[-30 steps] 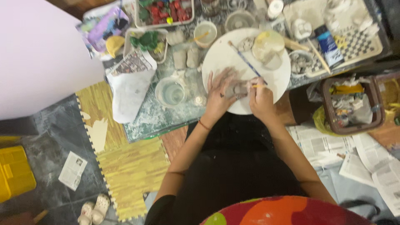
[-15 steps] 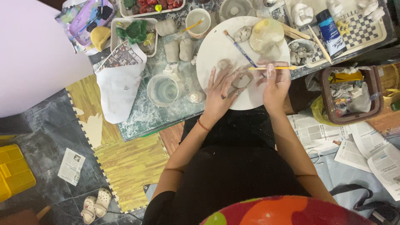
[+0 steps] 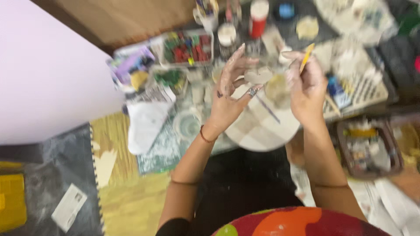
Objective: The person rolls a small piece of clay between their palms to form a ball, then uses a pencil to carve details into a heart-shaped clay piece on a white board. They repeat the rolling and carving steps on another clay piece.
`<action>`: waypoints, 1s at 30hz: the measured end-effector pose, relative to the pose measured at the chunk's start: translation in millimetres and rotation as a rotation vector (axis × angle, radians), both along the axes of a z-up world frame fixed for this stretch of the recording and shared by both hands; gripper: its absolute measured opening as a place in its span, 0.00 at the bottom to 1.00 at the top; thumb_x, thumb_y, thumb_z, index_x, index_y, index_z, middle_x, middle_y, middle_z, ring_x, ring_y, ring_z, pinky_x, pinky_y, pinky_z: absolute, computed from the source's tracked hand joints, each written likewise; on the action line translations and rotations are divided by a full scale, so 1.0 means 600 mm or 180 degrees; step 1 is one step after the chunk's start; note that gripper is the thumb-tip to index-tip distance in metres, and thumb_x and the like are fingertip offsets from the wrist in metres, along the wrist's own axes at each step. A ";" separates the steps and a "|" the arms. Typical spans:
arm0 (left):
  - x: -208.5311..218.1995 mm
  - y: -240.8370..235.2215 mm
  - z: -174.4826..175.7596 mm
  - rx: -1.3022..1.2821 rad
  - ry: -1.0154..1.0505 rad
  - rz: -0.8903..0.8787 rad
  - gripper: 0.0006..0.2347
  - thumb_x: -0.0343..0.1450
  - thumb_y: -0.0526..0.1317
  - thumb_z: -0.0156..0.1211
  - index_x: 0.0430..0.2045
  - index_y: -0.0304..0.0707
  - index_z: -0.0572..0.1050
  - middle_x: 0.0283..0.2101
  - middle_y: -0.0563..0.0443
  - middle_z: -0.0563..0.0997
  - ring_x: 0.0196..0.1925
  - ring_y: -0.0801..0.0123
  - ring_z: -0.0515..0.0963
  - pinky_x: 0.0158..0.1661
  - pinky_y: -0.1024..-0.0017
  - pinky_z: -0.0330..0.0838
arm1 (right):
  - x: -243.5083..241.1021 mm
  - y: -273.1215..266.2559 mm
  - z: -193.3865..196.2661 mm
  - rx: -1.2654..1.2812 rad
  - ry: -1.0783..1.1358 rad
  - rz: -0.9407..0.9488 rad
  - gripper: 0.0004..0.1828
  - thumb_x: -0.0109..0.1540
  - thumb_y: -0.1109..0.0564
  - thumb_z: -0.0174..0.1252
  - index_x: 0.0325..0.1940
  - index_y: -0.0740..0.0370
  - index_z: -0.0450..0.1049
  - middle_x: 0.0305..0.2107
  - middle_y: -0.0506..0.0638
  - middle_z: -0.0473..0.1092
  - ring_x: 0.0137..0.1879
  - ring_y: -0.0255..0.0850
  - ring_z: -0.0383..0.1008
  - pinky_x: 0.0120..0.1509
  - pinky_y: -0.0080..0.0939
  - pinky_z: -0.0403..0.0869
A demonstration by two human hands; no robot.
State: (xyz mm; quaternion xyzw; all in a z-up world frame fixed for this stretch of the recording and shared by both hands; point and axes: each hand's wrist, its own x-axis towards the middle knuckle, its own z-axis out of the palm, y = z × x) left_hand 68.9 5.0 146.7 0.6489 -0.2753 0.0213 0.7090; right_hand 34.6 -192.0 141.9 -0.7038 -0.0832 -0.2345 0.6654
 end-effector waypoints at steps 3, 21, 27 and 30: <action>0.027 0.007 0.069 0.0016 -0.0217 -0.0125 0.41 0.69 0.22 0.69 0.75 0.43 0.50 0.60 0.48 0.76 0.64 0.67 0.78 0.63 0.70 0.80 | 0.033 0.014 0.042 0.0082 -0.0102 0.0237 0.17 0.68 0.72 0.56 0.61 0.67 0.71 0.37 0.39 0.59 0.40 0.25 0.58 0.50 0.25 0.62; 0.213 -0.192 0.138 -0.2348 -0.0143 -0.0925 0.14 0.73 0.31 0.62 0.53 0.29 0.74 0.52 0.49 0.82 0.51 0.67 0.85 0.57 0.69 0.80 | 0.133 -0.013 0.160 0.1515 -0.1141 -0.0138 0.18 0.76 0.54 0.51 0.66 0.47 0.52 0.35 0.45 0.64 0.27 0.26 0.55 0.28 0.25 0.53; 0.195 -0.229 0.096 -0.2072 0.0203 0.0012 0.11 0.76 0.27 0.62 0.51 0.19 0.76 0.49 0.42 0.82 0.52 0.67 0.81 0.56 0.68 0.78 | 0.144 -0.044 0.134 0.1686 -0.1246 -0.0072 0.15 0.77 0.52 0.52 0.62 0.62 0.59 0.45 0.51 0.67 0.32 0.33 0.61 0.30 0.30 0.62; 0.193 -0.225 0.078 -0.2013 0.0294 -0.0110 0.11 0.75 0.28 0.62 0.51 0.21 0.76 0.50 0.43 0.83 0.50 0.65 0.83 0.53 0.68 0.80 | 0.141 -0.061 0.125 0.1391 -0.1534 0.0220 0.22 0.72 0.51 0.55 0.66 0.65 0.63 0.53 0.56 0.71 0.43 0.40 0.73 0.40 0.37 0.73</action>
